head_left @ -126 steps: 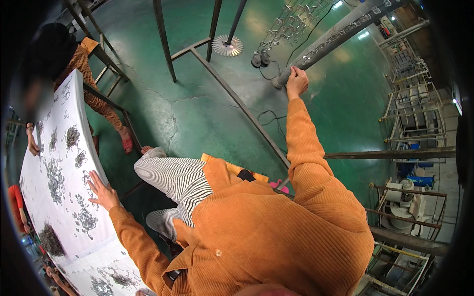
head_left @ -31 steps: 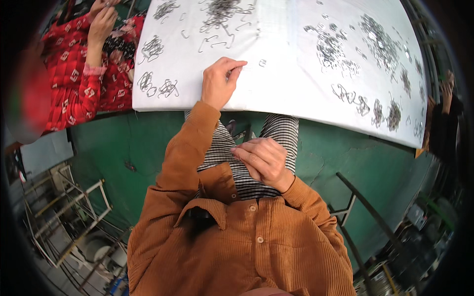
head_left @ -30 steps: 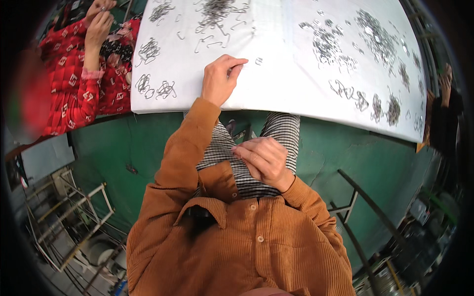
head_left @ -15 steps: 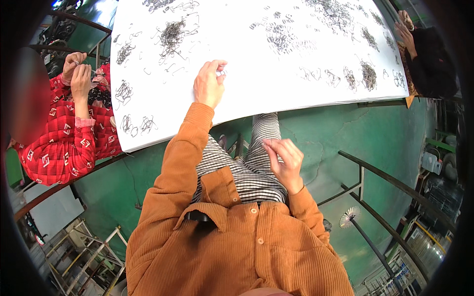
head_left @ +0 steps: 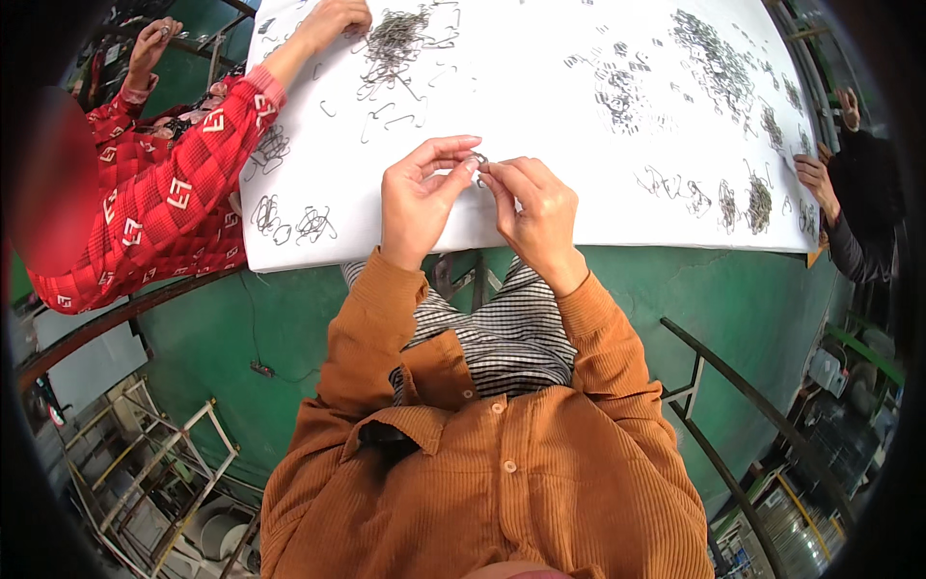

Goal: The person picks up metal clips from a table, turns them by hand, and hangs them onto a metal rack standing next to the table.

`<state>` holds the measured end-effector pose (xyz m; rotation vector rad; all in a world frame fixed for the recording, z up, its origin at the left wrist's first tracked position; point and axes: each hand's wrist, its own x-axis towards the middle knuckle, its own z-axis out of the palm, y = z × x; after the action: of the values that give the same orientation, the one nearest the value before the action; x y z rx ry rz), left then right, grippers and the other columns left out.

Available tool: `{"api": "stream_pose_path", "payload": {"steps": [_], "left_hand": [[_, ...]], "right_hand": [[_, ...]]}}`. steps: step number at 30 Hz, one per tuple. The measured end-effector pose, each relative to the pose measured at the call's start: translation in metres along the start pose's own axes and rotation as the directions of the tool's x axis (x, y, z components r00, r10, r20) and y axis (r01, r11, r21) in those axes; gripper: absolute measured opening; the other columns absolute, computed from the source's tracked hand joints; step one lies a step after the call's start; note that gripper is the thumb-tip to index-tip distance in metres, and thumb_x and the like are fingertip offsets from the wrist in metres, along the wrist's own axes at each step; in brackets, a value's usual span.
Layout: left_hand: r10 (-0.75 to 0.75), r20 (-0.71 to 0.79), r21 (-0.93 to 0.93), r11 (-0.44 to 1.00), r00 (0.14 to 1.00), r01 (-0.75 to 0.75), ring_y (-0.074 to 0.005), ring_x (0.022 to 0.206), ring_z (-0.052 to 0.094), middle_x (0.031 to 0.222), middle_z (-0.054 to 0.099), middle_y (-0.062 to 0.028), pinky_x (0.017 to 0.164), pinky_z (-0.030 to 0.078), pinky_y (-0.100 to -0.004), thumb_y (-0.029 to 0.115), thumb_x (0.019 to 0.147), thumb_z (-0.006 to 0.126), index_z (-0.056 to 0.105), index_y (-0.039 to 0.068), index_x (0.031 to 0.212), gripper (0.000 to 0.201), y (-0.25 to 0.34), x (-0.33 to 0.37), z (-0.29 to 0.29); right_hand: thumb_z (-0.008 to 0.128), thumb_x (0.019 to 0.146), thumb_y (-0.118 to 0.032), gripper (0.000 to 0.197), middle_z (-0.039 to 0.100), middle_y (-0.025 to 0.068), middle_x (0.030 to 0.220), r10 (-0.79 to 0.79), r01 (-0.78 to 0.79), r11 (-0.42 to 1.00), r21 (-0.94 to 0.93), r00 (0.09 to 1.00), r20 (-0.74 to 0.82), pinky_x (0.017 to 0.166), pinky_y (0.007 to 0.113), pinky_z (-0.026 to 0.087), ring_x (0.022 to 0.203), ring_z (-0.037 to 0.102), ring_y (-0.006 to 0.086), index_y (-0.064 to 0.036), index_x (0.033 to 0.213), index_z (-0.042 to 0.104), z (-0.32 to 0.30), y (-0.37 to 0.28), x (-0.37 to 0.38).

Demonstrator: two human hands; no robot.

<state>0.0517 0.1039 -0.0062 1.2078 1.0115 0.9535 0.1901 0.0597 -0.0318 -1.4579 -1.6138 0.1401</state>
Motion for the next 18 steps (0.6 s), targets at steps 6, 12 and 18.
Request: {"api": "stream_pose_path", "payload": {"steps": [6,12,18], "left_hand": [[0.051,-0.057,0.031,0.998,0.997,-0.049,-0.0133,0.093,0.061,0.105,0.065,-0.0115,0.082,0.054,-0.0257,-0.007,0.085,0.063,0.062,-0.007,0.108,0.023,0.002,-0.004,-0.013],[0.096,-0.088,0.048,0.995,0.991,-0.092,-0.0136,0.091,0.064,0.102,0.067,-0.0111,0.078,0.054,-0.0262,-0.008,0.085,0.063,0.064,-0.007,0.102,0.018,0.007,-0.014,-0.022],[0.222,-0.191,0.136,0.971,0.956,-0.198,-0.0148,0.091,0.065,0.100,0.067,-0.0118,0.077,0.054,-0.0263,-0.007,0.085,0.064,0.064,-0.005,0.101,0.016,0.019,-0.026,-0.039]], "right_hand": [[0.065,0.075,-0.004,0.010,0.060,0.0022,0.074,-0.067,0.068,0.997,-0.038,0.997,0.026,0.057,0.032,0.045,0.066,0.058,0.0200,-0.0080,0.084,0.067,0.014,-0.007,0.003],[0.064,0.073,-0.004,0.015,0.060,0.0022,0.076,-0.097,0.105,0.992,-0.062,0.987,0.126,0.057,0.032,0.046,0.066,0.059,0.0205,-0.0085,0.088,0.066,0.019,-0.011,0.002],[0.064,0.083,-0.007,0.013,0.064,0.0060,0.088,0.151,-0.247,0.863,0.441,0.959,0.242,0.062,0.034,0.051,0.075,0.063,0.0249,-0.0068,0.096,0.067,0.023,-0.025,0.028]]}}
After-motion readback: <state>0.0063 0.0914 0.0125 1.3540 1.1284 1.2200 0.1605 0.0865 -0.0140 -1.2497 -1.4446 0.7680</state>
